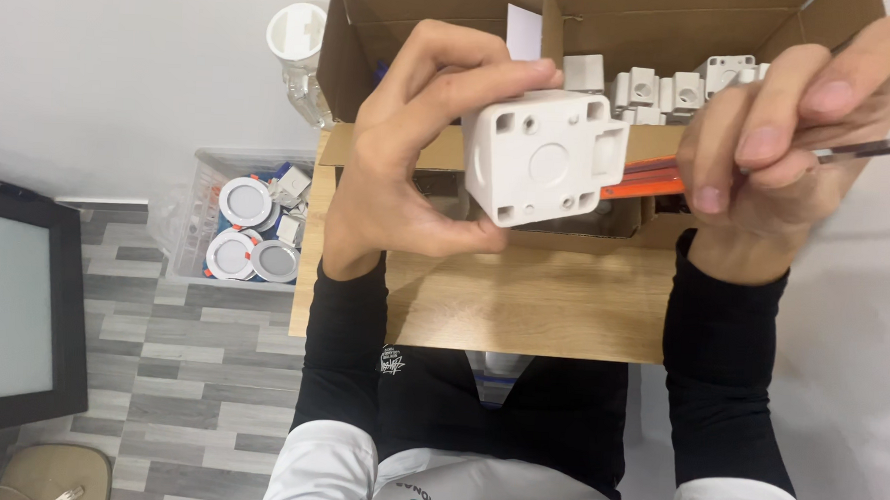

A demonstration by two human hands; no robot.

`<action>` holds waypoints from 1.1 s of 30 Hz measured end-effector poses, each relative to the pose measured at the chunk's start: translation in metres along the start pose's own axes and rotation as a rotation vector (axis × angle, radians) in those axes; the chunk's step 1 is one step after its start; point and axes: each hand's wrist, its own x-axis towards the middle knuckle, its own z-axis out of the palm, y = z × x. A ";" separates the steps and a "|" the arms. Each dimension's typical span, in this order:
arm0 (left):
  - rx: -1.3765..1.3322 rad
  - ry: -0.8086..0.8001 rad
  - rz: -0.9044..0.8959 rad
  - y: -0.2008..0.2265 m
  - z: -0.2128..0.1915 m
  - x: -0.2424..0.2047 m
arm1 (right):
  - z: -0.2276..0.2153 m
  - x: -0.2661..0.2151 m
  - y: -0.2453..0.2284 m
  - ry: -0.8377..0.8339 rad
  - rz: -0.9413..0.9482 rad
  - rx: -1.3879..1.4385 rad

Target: The person assembles a white electrical socket by inserting a blue internal component into the white housing. They then use a screwdriver to tighten screws on the side of the housing to secure the parts together.

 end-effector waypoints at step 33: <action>-0.241 -0.107 -0.070 -0.019 0.030 -0.039 | 0.012 -0.007 -0.022 -0.019 0.307 -0.251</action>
